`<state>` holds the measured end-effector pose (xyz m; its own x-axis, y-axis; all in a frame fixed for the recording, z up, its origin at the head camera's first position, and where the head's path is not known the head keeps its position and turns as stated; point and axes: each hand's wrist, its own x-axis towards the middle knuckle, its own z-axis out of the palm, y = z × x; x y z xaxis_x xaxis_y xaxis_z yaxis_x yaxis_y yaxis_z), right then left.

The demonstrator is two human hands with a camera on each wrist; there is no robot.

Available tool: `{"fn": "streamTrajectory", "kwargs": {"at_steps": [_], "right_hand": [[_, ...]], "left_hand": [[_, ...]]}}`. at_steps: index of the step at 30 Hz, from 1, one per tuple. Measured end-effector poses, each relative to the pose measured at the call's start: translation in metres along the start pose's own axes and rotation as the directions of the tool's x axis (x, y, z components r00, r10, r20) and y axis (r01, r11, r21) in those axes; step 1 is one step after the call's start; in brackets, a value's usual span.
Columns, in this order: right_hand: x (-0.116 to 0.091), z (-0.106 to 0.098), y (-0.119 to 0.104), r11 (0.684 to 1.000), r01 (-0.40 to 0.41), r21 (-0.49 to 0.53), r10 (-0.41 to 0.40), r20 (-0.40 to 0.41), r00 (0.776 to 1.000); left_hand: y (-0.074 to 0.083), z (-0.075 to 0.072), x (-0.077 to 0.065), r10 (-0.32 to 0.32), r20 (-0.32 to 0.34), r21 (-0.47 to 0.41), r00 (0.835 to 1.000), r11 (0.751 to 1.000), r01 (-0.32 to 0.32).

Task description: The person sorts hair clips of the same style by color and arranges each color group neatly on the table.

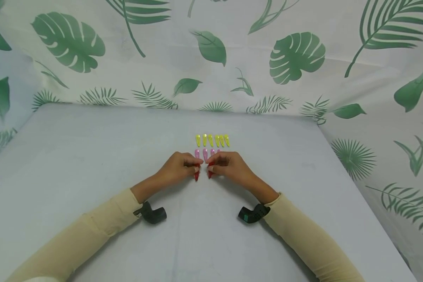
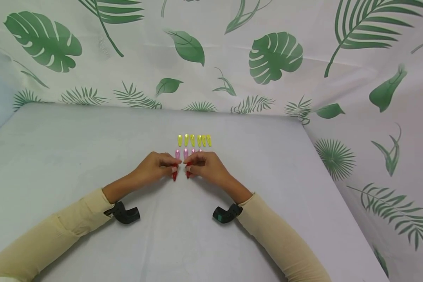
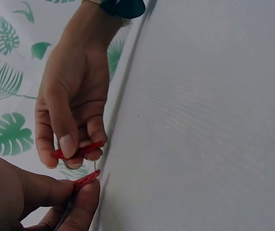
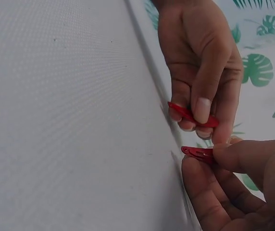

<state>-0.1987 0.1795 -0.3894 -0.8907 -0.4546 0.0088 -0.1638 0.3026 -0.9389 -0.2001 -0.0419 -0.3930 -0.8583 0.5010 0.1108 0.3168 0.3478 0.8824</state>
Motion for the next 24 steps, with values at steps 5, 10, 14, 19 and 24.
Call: {"fn": "streamTrajectory", "kwargs": {"at_steps": [5, 10, 14, 19, 24], "right_hand": [[0.0001, 0.0003, 0.0014, 0.999, -0.016, -0.036, 0.016, 0.006, 1.000], [0.0011, 0.0021, -0.0002, 0.989, -0.023, -0.145, 0.018, -0.036, 0.999], [0.0014, 0.0044, -0.0017, 0.984, -0.020, -0.179, 0.010, -0.060, 0.998], [0.0022, 0.0058, 0.0000, 0.982, -0.028, -0.185, 0.014, -0.075, 0.997], [0.0036, 0.0068, 0.0022, 0.980, -0.014, -0.200, -0.002, -0.079, 0.997]], "left_hand": [[-0.0035, 0.0051, 0.0058, -0.014, -0.025, 0.032, 1.000, 0.999, 0.015], [-0.0040, 0.0077, 0.0075, -0.034, -0.039, 0.004, 0.999, 0.999, 0.034], [-0.0028, 0.0079, 0.0061, -0.046, -0.044, -0.017, 0.998, 0.999, 0.046], [0.0000, 0.0071, 0.0046, -0.035, -0.052, 0.022, 0.998, 0.999, 0.037], [0.0030, 0.0054, 0.0043, -0.036, -0.072, 0.072, 0.997, 0.997, 0.042]]}}
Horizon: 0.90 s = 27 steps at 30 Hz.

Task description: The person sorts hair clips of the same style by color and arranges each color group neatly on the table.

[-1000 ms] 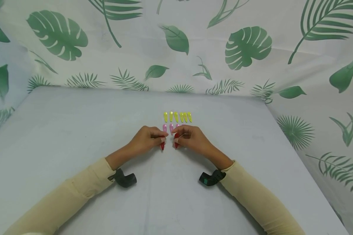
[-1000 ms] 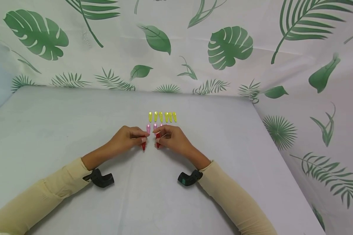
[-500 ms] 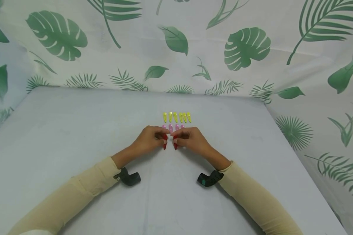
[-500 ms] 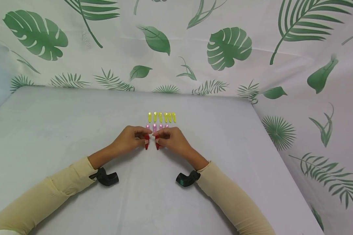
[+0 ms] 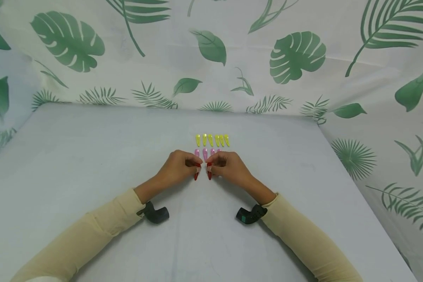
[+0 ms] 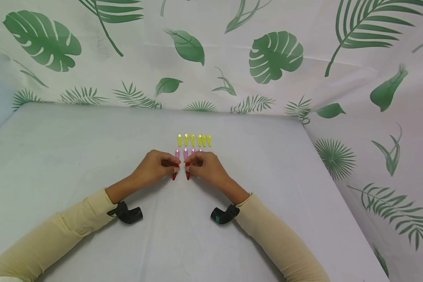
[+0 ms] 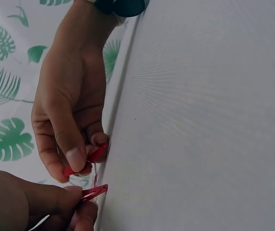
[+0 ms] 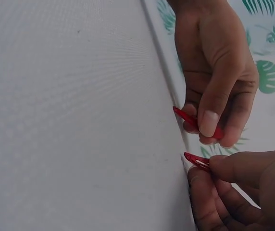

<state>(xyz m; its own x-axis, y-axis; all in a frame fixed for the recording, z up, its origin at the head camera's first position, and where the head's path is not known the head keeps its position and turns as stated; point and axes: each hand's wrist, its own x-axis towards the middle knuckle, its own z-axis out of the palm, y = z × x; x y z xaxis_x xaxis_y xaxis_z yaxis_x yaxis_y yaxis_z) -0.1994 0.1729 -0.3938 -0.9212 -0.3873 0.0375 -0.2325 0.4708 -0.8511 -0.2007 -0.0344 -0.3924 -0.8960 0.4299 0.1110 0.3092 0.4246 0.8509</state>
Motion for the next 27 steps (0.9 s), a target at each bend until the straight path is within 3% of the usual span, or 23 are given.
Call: {"fn": "streamTrajectory", "kwargs": {"at_steps": [7, 17, 27], "right_hand": [[0.0006, 0.0015, -0.0009, 0.997, 0.002, -0.079, -0.002, 0.008, 1.000], [0.0026, 0.0044, -0.0059, 0.962, -0.018, -0.273, 0.022, 0.012, 1.000], [0.0017, 0.0037, -0.0068, 0.959, -0.015, -0.283, 0.017, 0.005, 1.000]], "left_hand": [[-0.0004, -0.0010, 0.0012, -0.015, 0.018, 0.044, 1.000, 0.999, 0.014], [-0.0004, 0.0011, 0.0031, -0.036, 0.054, 0.114, 0.998, 0.993, 0.029], [-0.0017, 0.0012, 0.0012, -0.017, 0.020, 0.130, 1.000, 0.991, 0.014]]}}
